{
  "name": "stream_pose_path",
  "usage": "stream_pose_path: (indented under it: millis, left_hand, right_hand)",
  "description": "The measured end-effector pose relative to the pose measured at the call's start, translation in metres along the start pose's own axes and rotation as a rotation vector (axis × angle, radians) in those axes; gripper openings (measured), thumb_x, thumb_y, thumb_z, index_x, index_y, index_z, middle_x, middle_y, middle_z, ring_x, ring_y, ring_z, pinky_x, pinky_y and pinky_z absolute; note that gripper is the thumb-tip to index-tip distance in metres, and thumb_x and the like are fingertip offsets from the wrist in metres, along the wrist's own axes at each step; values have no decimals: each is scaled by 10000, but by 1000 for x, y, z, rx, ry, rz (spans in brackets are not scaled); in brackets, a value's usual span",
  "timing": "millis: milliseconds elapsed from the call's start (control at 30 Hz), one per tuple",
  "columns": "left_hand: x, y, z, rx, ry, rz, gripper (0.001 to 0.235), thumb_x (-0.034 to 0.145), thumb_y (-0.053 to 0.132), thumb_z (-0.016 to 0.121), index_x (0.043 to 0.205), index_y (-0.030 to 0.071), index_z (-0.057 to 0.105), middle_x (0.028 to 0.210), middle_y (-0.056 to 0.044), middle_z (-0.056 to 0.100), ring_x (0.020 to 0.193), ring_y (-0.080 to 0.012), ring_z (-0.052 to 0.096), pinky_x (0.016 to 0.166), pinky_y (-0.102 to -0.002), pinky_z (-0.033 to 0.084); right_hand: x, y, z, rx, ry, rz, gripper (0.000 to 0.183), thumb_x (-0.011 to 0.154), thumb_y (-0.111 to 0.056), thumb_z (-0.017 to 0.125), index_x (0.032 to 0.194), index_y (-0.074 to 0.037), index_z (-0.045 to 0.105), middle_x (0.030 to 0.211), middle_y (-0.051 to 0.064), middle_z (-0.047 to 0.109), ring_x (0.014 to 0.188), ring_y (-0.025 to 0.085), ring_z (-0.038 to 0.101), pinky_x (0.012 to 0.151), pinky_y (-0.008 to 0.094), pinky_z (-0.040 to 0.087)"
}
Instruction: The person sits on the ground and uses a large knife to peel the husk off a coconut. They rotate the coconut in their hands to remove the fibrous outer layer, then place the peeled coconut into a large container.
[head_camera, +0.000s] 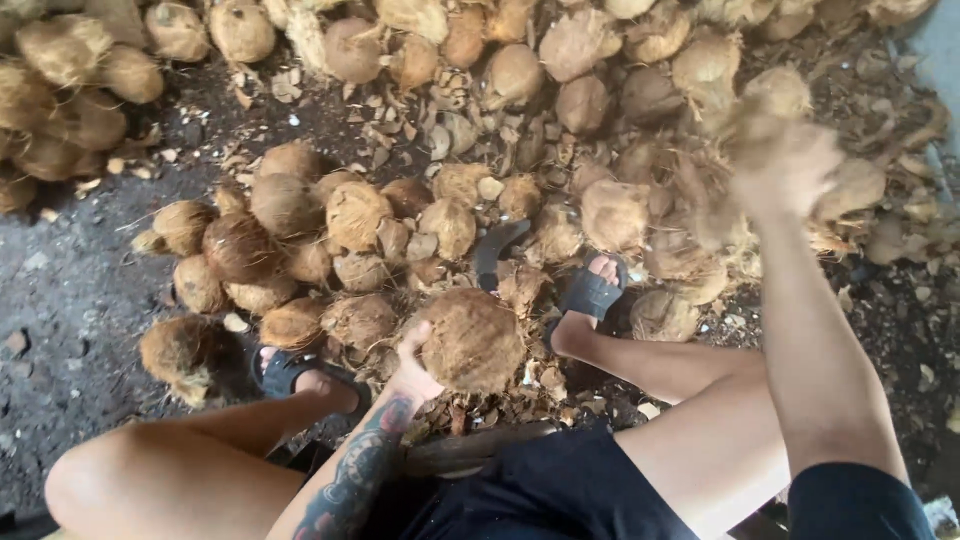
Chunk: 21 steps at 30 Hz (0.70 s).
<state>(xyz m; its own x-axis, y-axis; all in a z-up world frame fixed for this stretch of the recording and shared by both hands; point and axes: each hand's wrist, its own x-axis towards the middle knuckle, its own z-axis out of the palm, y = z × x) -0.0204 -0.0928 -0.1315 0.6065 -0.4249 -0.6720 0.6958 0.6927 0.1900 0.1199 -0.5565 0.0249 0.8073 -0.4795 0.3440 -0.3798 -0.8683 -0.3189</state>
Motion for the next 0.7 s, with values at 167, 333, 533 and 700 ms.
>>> stream_pose_path:
  millis: [167,333,533,700]
  left_hand:
    - [44,9,-116,50,21,34,681,830,522,644,1370,109,696,1291,-219,747,1093,-430,728,1015,-585,545]
    - [-7,61,-57,100,63,99,741,803,517,621,1426,115,647,1328,-240,711,1136,-457,692,1047,-635,502]
    - [-29,103,25,161,115,226,820,775,485,588,1509,120,565,1399,-257,646,1222,-482,623,1103,-692,430]
    - [-33,118,10,58,122,231,776,843,567,614,1474,118,566,1409,-204,655,1266,-422,614,1164,-655,381]
  right_hand:
    - [-50,77,120,-299,-834,38,1140,688,-486,847,1608,-660,197,1773,81,54,1484,638,335,1033,845,423]
    - [-25,190,154,-354,-579,-56,886,873,-295,769,1613,-564,362,1592,85,342,1445,511,385,1003,729,503]
    - [-1,45,19,-344,-564,253,842,1037,-234,668,1718,-407,204,1688,276,184,1499,600,179,1209,729,283]
    - [-44,211,173,-194,-931,500,837,951,-589,389,1670,-580,-38,1796,23,-84,1621,474,-26,1266,750,82]
